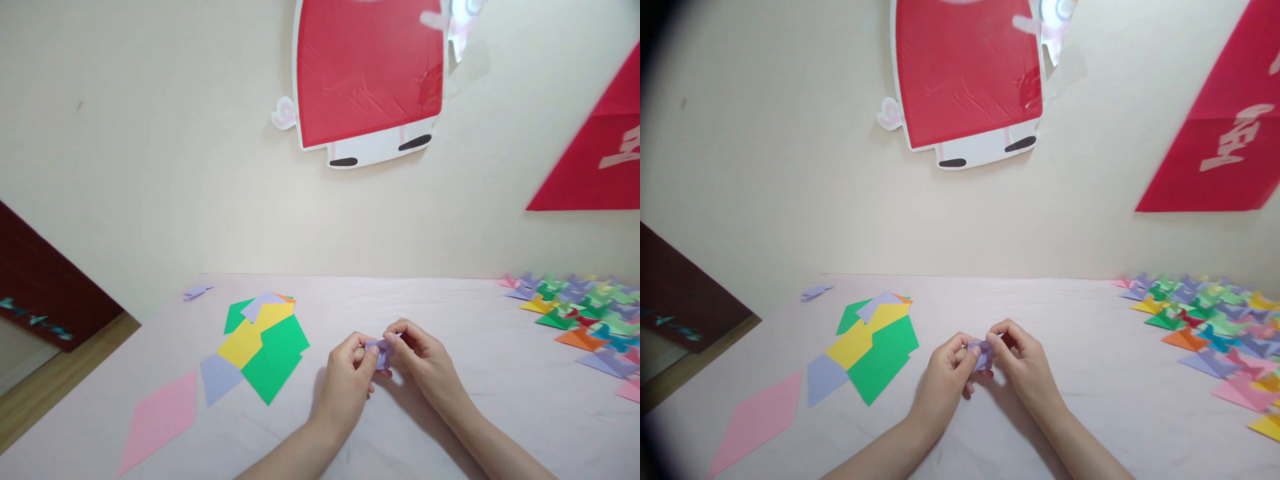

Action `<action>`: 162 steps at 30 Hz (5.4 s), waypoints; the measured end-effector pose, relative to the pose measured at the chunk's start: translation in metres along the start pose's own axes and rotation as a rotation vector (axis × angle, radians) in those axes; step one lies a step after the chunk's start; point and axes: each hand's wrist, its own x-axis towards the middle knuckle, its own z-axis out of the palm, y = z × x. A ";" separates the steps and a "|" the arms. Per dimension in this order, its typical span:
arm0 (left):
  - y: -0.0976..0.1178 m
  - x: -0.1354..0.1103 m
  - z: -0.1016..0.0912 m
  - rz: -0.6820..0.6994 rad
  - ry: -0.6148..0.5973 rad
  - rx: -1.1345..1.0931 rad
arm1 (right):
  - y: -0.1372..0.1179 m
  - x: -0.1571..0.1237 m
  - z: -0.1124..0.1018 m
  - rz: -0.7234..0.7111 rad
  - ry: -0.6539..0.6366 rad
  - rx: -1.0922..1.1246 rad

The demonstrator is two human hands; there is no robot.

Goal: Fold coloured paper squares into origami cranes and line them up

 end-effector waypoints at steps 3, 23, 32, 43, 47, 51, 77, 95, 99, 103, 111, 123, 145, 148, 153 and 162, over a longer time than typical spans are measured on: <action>0.001 0.001 0.000 -0.016 0.009 0.011 | 0.002 0.000 0.000 0.069 0.019 0.070; -0.008 0.010 -0.002 -0.045 -0.065 0.034 | 0.007 0.005 -0.005 -0.066 0.037 -0.327; -0.005 -0.009 -0.008 0.486 0.154 1.224 | 0.020 0.006 -0.004 -0.186 -0.013 -0.740; -0.026 -0.026 0.007 0.424 -0.175 1.476 | 0.021 0.005 -0.011 -0.139 0.061 -0.846; -0.021 -0.027 0.006 0.422 -0.163 1.454 | 0.023 0.001 -0.006 -0.188 0.092 -0.890; -0.022 -0.028 0.007 0.409 -0.148 1.439 | 0.022 -0.002 0.001 -0.154 0.040 -0.983; -0.025 -0.040 -0.013 0.445 -0.151 1.523 | 0.021 -0.001 0.000 -0.133 -0.057 -1.070; -0.029 -0.043 -0.016 0.516 -0.070 1.566 | 0.016 -0.004 0.010 -0.163 -0.079 -0.982; -0.027 -0.045 -0.016 0.492 -0.081 1.568 | 0.022 -0.002 -0.001 -0.144 -0.061 -1.001; -0.032 -0.044 -0.016 0.488 -0.078 1.551 | 0.031 0.001 -0.011 -0.159 -0.050 -0.916; -0.020 -0.036 -0.021 0.457 0.029 1.415 | 0.017 0.006 -0.022 -0.329 -0.292 -0.362; -0.002 -0.026 -0.027 0.464 -0.005 0.951 | 0.010 0.003 -0.016 -0.002 -0.287 0.007; -0.001 -0.025 -0.027 0.512 -0.221 0.912 | -0.017 -0.003 -0.026 -0.350 -0.539 -0.505; -0.001 -0.024 -0.027 0.512 -0.218 0.929 | -0.014 -0.006 -0.022 -0.450 -0.536 -0.656; 0.001 -0.022 -0.028 0.510 -0.232 0.945 | -0.003 -0.010 -0.015 -0.577 -0.468 -0.827; 0.003 -0.013 -0.027 0.528 -0.241 0.969 | -0.003 -0.012 -0.016 -0.534 -0.434 -0.725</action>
